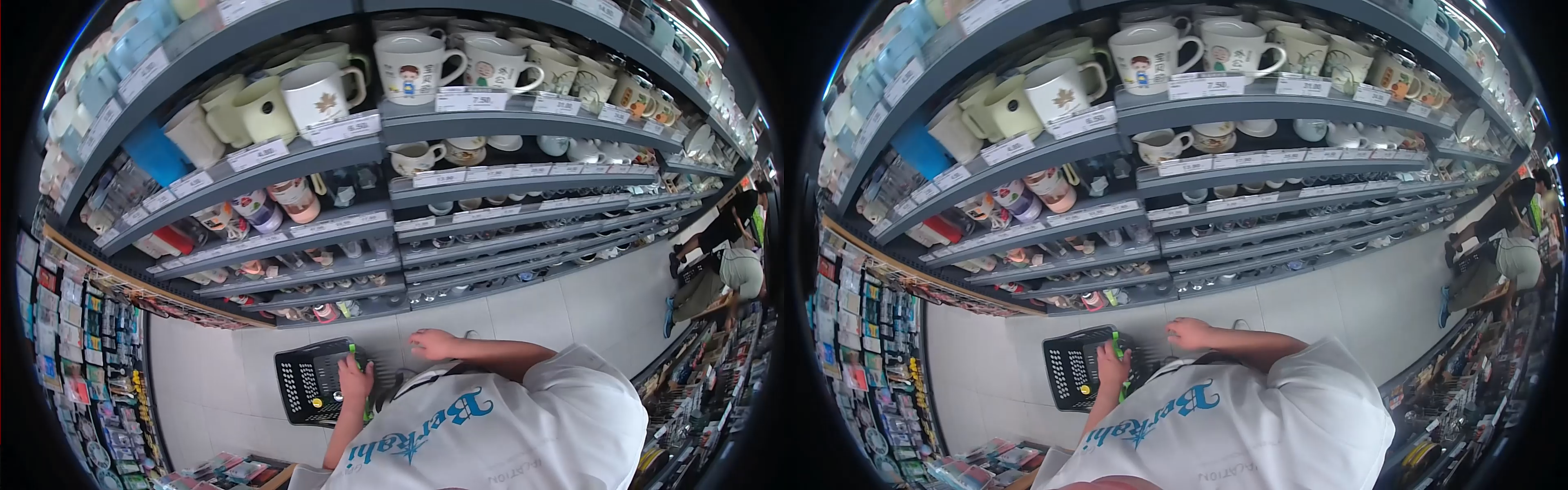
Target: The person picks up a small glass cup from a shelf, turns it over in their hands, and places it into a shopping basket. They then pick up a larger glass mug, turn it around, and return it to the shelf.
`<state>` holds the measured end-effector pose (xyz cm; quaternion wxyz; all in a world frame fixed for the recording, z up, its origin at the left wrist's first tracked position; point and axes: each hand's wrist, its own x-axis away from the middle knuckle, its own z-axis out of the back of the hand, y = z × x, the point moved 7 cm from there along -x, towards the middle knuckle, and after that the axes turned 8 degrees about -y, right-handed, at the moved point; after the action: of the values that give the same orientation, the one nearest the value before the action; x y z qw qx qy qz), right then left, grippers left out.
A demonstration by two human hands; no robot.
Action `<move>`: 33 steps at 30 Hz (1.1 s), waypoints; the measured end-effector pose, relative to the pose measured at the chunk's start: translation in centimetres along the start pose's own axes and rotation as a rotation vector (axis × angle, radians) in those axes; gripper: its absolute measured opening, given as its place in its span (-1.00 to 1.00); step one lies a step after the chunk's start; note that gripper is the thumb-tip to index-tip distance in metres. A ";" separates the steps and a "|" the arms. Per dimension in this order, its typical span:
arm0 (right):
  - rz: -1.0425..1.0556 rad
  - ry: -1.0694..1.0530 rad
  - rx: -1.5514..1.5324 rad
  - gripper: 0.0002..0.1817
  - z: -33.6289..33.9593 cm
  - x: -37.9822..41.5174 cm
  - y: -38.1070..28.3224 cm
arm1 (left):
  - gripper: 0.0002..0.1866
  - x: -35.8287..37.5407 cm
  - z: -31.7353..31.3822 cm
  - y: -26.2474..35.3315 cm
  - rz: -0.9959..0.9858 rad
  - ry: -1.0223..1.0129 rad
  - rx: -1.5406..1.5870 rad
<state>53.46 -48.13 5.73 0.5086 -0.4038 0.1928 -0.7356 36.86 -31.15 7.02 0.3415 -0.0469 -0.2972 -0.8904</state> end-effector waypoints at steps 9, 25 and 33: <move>0.036 0.287 -0.125 -0.69 8.0 7.0 4.9 | -0.85 -1.8 10.6 17.4 -0.336 0.173 0.428; 0.093 0.233 -0.157 -0.74 15.8 14.9 10.8 | -0.71 25.2 35.0 42.6 -1.852 1.221 -0.028; 0.177 0.254 -0.142 -0.75 17.5 14.7 9.9 | -0.71 26.9 34.9 45.0 -1.809 1.216 -0.150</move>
<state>70.86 -63.17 15.23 0.5131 -0.3238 0.3417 -0.7177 40.79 -53.74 65.73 -0.3532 0.6161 0.0517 -0.7021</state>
